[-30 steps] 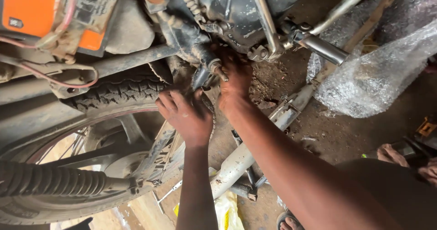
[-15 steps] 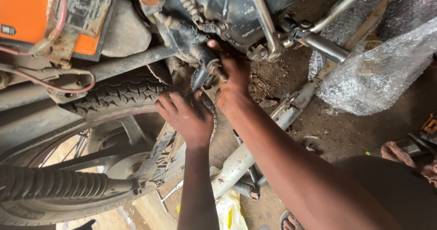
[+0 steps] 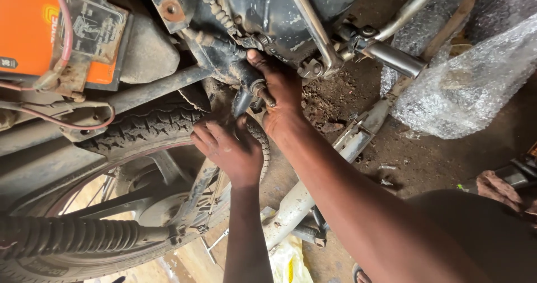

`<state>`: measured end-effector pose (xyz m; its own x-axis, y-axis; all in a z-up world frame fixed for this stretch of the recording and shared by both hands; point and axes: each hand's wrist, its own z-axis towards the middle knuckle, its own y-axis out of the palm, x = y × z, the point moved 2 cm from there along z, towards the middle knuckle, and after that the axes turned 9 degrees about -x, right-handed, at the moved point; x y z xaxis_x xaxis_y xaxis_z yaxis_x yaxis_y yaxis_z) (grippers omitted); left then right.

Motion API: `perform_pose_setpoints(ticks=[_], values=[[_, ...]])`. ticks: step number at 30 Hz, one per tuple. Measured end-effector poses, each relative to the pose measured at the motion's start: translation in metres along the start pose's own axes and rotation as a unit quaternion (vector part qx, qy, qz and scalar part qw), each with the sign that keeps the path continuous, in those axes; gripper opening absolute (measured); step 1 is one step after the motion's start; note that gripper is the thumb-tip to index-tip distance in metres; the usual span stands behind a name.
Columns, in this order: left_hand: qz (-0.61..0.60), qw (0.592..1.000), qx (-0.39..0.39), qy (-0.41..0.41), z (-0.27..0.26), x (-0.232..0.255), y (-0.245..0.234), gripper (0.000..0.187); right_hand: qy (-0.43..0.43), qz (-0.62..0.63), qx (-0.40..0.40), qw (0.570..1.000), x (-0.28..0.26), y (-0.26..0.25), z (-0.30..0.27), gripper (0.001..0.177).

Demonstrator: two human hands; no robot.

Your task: Replacing or repairing components on a motorcycle, specifically working on the exhaust system and engine area.

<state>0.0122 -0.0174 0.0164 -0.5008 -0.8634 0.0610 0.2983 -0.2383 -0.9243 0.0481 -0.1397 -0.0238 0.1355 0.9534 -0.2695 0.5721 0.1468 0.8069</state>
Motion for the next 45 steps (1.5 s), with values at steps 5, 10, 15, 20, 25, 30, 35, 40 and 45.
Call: perform_pose_setpoints(ticks=[5, 10, 15, 20, 25, 30, 35, 40, 45], values=[[-0.005, 1.0, -0.005, 0.004, 0.001, 0.002, 0.0, 0.026, -0.002, 0.008, 0.002, 1.0, 0.003, -0.003, 0.006, 0.036], [0.003, 1.0, 0.007, 0.004, 0.001, 0.002, 0.002, 0.029, -0.002, -0.028, 0.012, 1.0, 0.004, -0.006, 0.005, 0.038], [0.005, 1.0, -0.012, -0.017, -0.001, 0.002, 0.001, 0.031, -0.029, -0.068, -0.033, 0.997, 0.005, -0.015, -0.002, 0.034], [0.001, 0.999, 0.006, -0.039, -0.003, -0.001, 0.003, 0.034, -0.053, -0.126, -0.061, 0.989, 0.005, -0.03, -0.001, 0.022], [-0.041, 0.999, 0.001, -0.032, -0.005, 0.002, -0.007, 0.041, -0.096, -0.113, -0.089, 0.985, 0.015, -0.036, -0.004, 0.018], [0.019, 0.999, 0.049, -0.008, -0.021, -0.012, 0.01, 0.065, -0.146, -0.112, -0.06, 0.981, 0.01, -0.039, -0.008, 0.017], [-0.213, 0.976, 0.016, -0.029, 0.008, 0.047, -0.045, 0.025, -0.142, -0.085, -0.114, 0.98, 0.015, -0.053, 0.005, 0.017], [-0.146, 0.986, -0.067, -0.053, 0.057, 0.074, -0.059, 0.012, -0.153, -0.025, -0.17, 0.973, 0.032, -0.074, 0.018, 0.021], [-0.045, 0.995, -0.077, -0.05, 0.098, 0.099, -0.035, 0.012, -0.18, -0.229, 0.0, 0.957, 0.023, -0.071, 0.014, 0.01]])
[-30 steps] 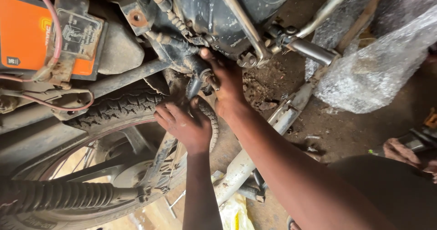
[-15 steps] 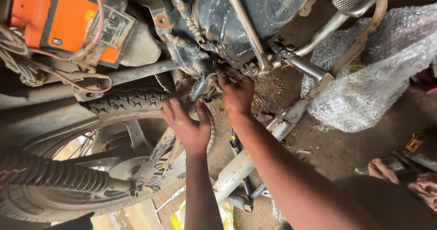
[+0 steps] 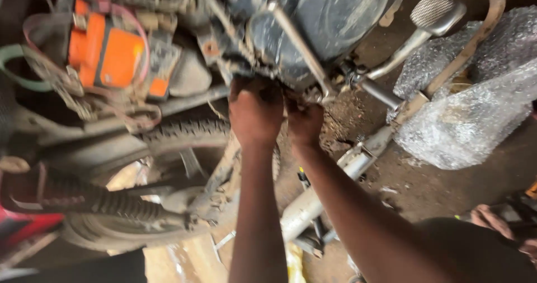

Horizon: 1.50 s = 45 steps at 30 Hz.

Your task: Replacing or repairing components on a motorcycle, specifically working on the exhaust system and engine area.

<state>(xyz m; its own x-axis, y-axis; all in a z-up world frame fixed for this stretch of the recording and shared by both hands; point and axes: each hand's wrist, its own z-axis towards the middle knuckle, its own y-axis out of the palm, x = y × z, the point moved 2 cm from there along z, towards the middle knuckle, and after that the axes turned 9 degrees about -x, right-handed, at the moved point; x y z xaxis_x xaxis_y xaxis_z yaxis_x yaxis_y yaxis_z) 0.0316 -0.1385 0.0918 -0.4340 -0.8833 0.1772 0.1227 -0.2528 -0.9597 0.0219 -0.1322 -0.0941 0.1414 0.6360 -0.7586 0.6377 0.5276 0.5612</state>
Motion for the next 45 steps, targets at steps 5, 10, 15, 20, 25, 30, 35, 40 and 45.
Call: perform_pose_setpoints(ticks=[5, 10, 15, 20, 25, 30, 35, 40, 45], values=[[-0.053, 0.996, 0.076, -0.009, -0.003, -0.009, 0.024, 0.012, -0.064, -0.049, 0.04, 0.996, -0.011, 0.005, -0.002, 0.008], [-0.061, 0.993, 0.096, -0.019, 0.004, -0.014, 0.025, 0.015, -0.043, -0.027, 0.05, 0.997, 0.003, 0.016, -0.001, 0.016], [-0.052, 0.991, 0.084, -0.089, 0.01, -0.013, 0.023, 0.036, -0.005, 0.056, 0.033, 0.998, 0.005, 0.024, 0.0, 0.012], [-0.033, 0.989, 0.071, -0.124, 0.015, -0.007, 0.018, 0.037, 0.04, 0.089, 0.04, 0.994, -0.021, 0.025, -0.004, 0.006], [-0.017, 0.987, 0.072, -0.139, 0.018, -0.011, 0.019, 0.037, 0.045, 0.095, 0.047, 0.993, -0.004, 0.028, -0.002, 0.006], [-0.018, 0.985, 0.061, -0.163, 0.019, -0.012, 0.016, 0.039, -0.035, 0.077, 0.026, 0.996, 0.009, 0.024, 0.002, 0.018], [-0.029, 0.986, 0.064, -0.152, 0.017, -0.017, 0.017, 0.051, -0.055, 0.077, 0.005, 0.995, -0.011, 0.03, -0.002, 0.008], [-0.043, 0.988, 0.058, -0.134, 0.006, -0.035, 0.026, 0.062, -0.073, 0.143, -0.041, 0.986, 0.008, 0.023, -0.003, 0.013], [-0.023, 0.995, 0.093, -0.02, -0.006, -0.051, 0.037, 0.071, -0.126, 0.121, -0.061, 0.983, 0.015, 0.017, 0.003, 0.017]])
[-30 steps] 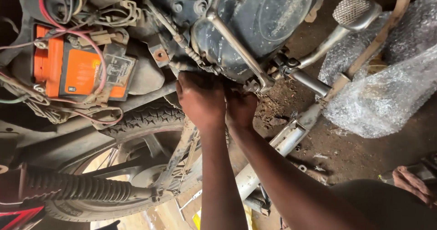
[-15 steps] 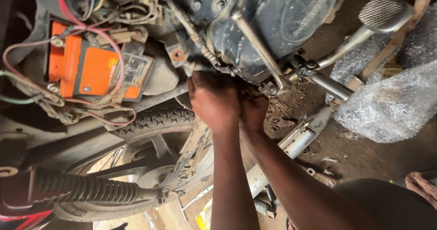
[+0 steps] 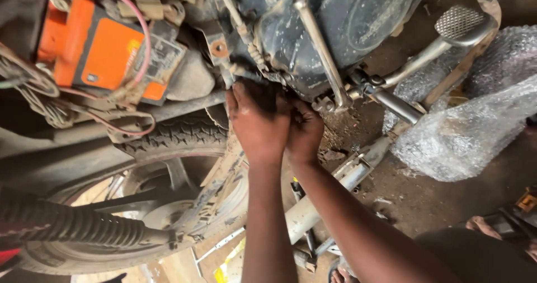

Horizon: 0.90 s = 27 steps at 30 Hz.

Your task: Replacing or repairing components on a motorcycle, specifically working on the exhaust system and engine area.

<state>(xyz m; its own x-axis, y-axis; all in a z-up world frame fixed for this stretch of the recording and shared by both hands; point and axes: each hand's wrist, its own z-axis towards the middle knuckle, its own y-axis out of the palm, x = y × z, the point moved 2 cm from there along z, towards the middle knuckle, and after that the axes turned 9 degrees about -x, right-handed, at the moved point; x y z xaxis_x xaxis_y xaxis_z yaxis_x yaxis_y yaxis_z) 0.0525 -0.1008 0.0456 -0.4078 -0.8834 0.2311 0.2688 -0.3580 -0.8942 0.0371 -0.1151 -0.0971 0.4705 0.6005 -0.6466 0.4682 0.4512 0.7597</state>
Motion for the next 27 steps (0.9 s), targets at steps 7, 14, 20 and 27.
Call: perform_pose_setpoints(ticks=[7, 14, 20, 27], values=[[0.047, 0.995, -0.064, 0.054, 0.003, 0.044, -0.036, 0.017, -0.046, -0.117, -0.033, 0.992, -0.018, -0.012, -0.006, 0.013], [0.079, 0.987, -0.122, 0.075, -0.012, 0.055, -0.044, 0.011, -0.02, -0.219, 0.004, 0.975, -0.017, -0.041, -0.011, 0.011], [0.043, 0.996, -0.068, 0.047, -0.032, 0.043, -0.024, 0.01, 0.044, -0.231, 0.087, 0.968, -0.034, -0.058, -0.005, 0.008], [0.111, 0.985, 0.039, 0.126, -0.059, 0.044, -0.007, 0.021, 0.027, -0.356, -0.006, 0.934, -0.025, -0.061, -0.009, 0.015]])
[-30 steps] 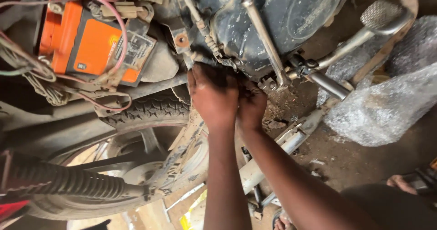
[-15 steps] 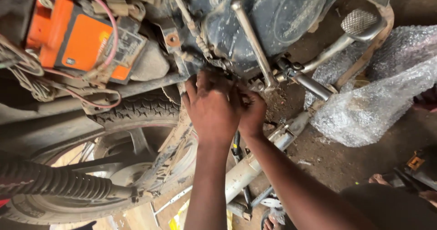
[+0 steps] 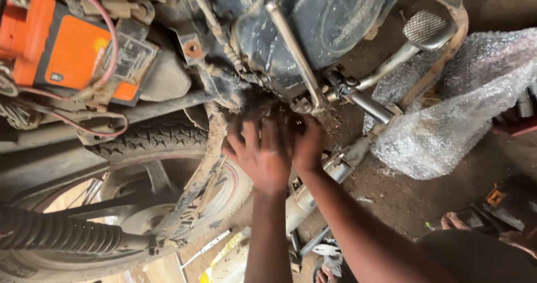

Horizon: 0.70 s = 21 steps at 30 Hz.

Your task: Replacing or repairing components on a motorcycle, specifically working on the exhaust system and engine area.

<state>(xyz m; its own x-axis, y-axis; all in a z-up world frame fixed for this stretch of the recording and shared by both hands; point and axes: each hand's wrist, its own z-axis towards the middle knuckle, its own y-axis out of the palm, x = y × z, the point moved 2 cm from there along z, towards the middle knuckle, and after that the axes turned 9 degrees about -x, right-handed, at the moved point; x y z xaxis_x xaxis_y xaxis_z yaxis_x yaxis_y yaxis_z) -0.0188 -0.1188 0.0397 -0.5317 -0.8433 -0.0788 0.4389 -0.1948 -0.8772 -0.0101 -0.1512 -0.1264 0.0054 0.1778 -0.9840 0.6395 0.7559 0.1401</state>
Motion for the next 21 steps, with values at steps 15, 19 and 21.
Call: perform_pose_setpoints(ticks=[15, 19, 21], values=[[-0.101, 0.988, -0.096, -0.069, 0.049, -0.016, -0.044, 0.011, -0.196, -0.085, -0.026, 0.977, -0.088, 0.0, -0.015, 0.039], [-0.142, 0.986, -0.052, -0.066, 0.06, -0.037, -0.047, 0.004, -0.183, -0.076, -0.042, 0.979, -0.071, 0.012, -0.02, 0.035], [-0.081, 0.993, -0.063, -0.057, 0.067, -0.041, -0.055, 0.007, -0.188, -0.074, -0.035, 0.979, -0.081, 0.009, -0.023, 0.04]])
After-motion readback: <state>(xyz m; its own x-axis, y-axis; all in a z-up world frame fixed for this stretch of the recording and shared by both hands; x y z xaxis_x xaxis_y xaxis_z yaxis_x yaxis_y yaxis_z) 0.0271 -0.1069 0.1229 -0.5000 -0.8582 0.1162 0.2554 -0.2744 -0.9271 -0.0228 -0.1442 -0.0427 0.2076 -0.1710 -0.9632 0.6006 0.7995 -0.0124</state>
